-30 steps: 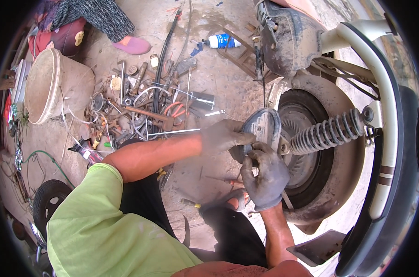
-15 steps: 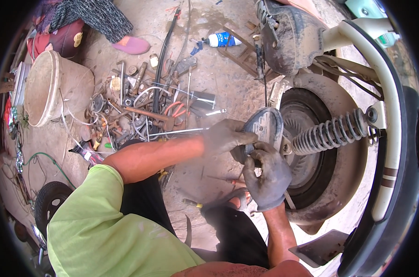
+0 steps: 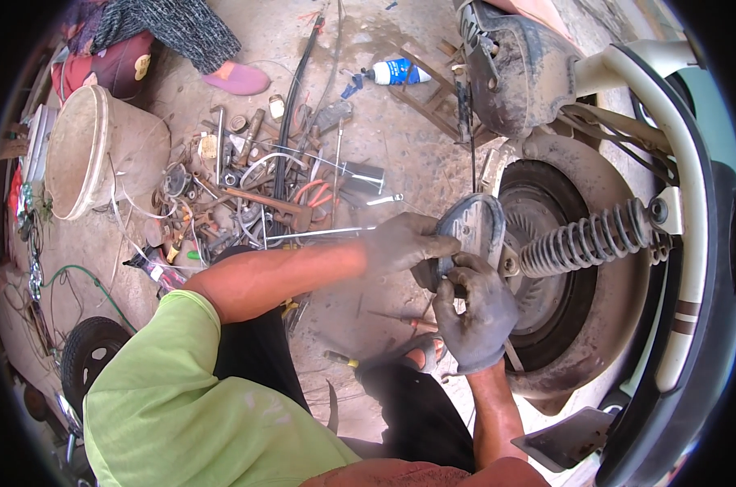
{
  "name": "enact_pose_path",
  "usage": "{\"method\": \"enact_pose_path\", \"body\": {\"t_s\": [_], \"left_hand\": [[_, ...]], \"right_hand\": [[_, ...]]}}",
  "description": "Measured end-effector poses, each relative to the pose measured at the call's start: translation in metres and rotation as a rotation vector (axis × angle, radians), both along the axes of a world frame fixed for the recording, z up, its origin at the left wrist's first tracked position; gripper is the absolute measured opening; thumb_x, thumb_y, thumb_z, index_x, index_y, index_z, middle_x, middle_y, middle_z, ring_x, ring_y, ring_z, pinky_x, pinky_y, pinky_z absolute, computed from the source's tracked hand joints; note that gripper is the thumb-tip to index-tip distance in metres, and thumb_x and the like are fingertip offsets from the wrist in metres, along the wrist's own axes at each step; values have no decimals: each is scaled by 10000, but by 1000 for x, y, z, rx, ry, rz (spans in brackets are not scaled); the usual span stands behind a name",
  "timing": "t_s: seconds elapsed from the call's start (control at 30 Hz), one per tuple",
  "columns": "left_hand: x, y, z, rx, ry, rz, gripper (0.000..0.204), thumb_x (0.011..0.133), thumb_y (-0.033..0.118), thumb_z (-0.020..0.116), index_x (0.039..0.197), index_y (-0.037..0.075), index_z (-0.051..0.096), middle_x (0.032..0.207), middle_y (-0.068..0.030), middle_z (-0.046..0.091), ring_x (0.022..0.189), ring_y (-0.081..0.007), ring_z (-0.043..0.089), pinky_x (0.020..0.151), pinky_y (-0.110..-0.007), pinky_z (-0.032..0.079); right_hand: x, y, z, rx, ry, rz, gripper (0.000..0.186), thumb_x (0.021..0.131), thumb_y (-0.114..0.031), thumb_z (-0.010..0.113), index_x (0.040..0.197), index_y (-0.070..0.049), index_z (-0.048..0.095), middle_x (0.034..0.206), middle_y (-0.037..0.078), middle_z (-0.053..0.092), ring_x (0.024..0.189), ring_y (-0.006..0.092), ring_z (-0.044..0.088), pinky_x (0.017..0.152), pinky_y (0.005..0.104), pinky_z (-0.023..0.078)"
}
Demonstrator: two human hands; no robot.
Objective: The person uses a screwdriver and their hands to disassemble and work on a component near the rear wheel of a scooter, picking up a metal cover and checking parts within.
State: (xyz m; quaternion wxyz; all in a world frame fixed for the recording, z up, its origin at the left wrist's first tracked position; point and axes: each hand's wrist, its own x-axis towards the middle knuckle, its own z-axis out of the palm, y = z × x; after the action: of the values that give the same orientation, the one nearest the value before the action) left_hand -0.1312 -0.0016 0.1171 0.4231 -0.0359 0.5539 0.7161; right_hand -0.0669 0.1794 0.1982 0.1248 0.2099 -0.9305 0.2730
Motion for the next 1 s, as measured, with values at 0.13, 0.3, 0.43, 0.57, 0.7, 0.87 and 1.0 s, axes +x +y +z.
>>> {"method": "enact_pose_path", "body": {"t_s": [0.13,0.3,0.43,0.57,0.7,0.87,1.0], "left_hand": [[2,2,-10,2,28,14,392,1023,304,744,1223,-34,752,1025,-41,758,907,-95,685,795,-285,561],[2,2,-4,-22,50,8,392,1026,306,737,1222,-33,751,1025,-39,760,906,-94,685,793,-285,561],[1,1,4,-46,47,1,385,1031,303,729,1223,-29,750,1022,-38,763,910,-91,684,797,-284,560],[2,1,2,3,17,16,380,1031,299,729,1223,-28,748,1008,-45,763,890,-97,694,778,-279,568],[2,4,-6,6,55,21,372,1034,291,728,1225,-28,742,997,-56,762,860,-105,705,750,-280,581],[3,3,-5,24,33,24,365,1037,288,724,1202,-37,737,974,-62,758,837,-116,713,724,-288,590],[2,3,0,31,29,38,358,1037,284,724,1176,-46,735,956,-72,756,811,-128,719,702,-292,596]], "right_hand": [[1,1,2,2,-34,13,222,813,-12,773,1012,-56,685,1096,152,757,927,337,750,788,410,592],[1,1,-1,-1,-13,-6,194,802,-36,780,973,-87,703,1087,88,765,882,291,737,751,396,584],[1,1,0,-3,-15,-6,182,803,-38,778,964,-87,707,1080,86,765,882,287,738,751,395,584],[1,1,1,-3,-12,-4,179,804,-39,775,963,-86,709,1074,90,766,880,288,740,750,396,585],[1,2,2,4,-3,-2,175,802,-39,773,959,-84,709,1071,91,767,873,290,741,742,396,586],[1,4,-1,1,-14,3,176,804,-43,771,964,-81,707,1065,91,765,869,291,741,734,392,585],[2,5,-3,4,-11,8,188,805,-49,772,979,-80,706,1074,90,763,875,289,742,728,392,584]]}}
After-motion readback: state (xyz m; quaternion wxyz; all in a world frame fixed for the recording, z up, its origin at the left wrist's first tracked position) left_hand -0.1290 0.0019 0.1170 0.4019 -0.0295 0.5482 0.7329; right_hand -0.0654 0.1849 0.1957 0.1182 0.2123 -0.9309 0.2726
